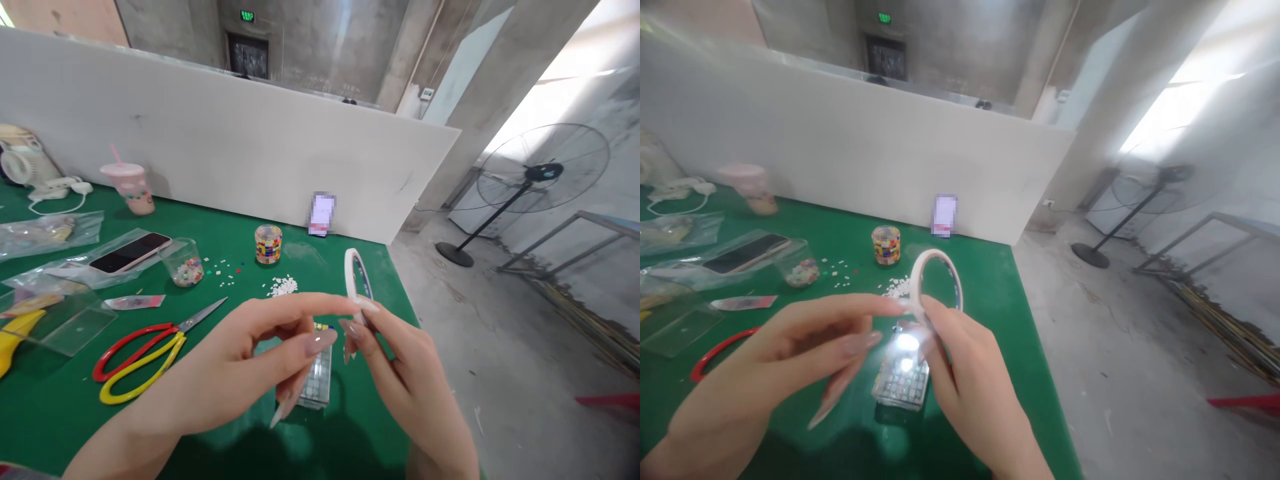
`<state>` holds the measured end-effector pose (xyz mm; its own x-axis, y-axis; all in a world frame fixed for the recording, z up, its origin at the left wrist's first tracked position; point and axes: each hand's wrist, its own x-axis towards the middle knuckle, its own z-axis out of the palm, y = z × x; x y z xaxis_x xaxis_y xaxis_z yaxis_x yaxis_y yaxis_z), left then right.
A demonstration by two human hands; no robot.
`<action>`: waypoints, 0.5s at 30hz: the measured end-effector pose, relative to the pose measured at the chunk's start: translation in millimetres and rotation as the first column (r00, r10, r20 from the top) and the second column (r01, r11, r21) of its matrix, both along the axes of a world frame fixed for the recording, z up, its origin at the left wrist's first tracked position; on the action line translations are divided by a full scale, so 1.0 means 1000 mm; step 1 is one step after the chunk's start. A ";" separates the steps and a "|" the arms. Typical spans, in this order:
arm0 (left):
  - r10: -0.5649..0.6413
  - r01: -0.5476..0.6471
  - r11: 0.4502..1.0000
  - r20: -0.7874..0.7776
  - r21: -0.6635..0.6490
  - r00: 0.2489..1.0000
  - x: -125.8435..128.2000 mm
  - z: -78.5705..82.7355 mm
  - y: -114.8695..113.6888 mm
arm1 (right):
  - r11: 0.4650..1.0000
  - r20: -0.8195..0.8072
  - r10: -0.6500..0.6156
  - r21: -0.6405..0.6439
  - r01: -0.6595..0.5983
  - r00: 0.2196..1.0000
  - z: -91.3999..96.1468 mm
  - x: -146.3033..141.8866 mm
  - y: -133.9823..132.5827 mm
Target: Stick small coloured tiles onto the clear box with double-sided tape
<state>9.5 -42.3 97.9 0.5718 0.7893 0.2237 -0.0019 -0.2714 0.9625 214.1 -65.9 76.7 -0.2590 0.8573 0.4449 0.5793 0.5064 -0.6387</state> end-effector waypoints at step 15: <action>0.124 -0.084 0.987 0.304 -0.140 0.945 0.006 0.000 0.033 | 0.970 -0.108 0.153 -0.173 -0.170 0.982 0.009 -0.003 -0.006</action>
